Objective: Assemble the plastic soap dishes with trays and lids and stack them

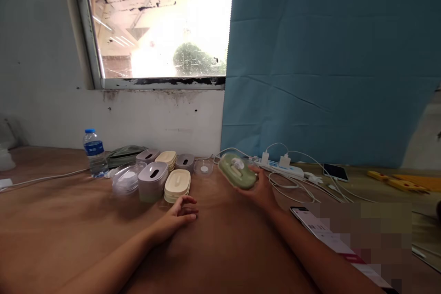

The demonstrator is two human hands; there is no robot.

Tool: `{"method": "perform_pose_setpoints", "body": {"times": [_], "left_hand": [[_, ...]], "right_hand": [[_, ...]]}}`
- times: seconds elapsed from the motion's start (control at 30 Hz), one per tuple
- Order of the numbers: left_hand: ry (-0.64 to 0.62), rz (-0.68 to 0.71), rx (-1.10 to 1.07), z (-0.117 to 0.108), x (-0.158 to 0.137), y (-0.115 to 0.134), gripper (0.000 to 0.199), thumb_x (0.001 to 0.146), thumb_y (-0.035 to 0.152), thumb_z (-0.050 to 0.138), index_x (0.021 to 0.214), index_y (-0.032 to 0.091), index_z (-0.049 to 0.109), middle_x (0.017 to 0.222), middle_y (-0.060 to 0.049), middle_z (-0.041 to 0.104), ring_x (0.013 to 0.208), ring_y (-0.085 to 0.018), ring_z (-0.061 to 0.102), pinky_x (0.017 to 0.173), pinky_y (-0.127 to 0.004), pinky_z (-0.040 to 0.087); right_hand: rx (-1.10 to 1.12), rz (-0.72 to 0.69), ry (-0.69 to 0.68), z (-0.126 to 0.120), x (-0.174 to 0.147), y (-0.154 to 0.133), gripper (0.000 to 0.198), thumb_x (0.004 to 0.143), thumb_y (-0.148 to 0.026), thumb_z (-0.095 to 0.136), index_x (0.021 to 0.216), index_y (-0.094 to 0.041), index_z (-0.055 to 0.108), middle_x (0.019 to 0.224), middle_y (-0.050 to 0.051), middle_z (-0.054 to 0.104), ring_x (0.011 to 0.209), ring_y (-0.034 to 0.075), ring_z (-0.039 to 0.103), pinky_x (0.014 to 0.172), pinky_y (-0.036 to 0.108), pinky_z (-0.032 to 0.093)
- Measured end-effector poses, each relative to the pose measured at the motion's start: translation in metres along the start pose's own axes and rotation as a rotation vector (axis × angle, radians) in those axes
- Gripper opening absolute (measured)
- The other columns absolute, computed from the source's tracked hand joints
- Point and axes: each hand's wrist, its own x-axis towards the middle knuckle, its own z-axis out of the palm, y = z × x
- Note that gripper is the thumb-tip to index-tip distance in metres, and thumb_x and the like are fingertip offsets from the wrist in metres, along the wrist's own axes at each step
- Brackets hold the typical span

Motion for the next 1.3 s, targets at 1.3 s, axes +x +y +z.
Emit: {"method": "perform_pose_setpoints", "body": {"times": [1.3], "left_hand": [[0.204,0.562,0.99,-0.003,-0.01,0.021,0.017,0.078,0.013,0.042,0.087,0.019,0.055,0.094,-0.007,0.052,0.09,-0.019,0.047,0.084,-0.033,0.037]], "right_hand": [[-0.354,-0.335,-0.027,0.053,0.039,0.016,0.059,0.07,-0.041,0.055,0.119,-0.016,0.033,0.124,0.016,0.036,0.119,0.031,0.03,0.097,0.046,0.025]]}}
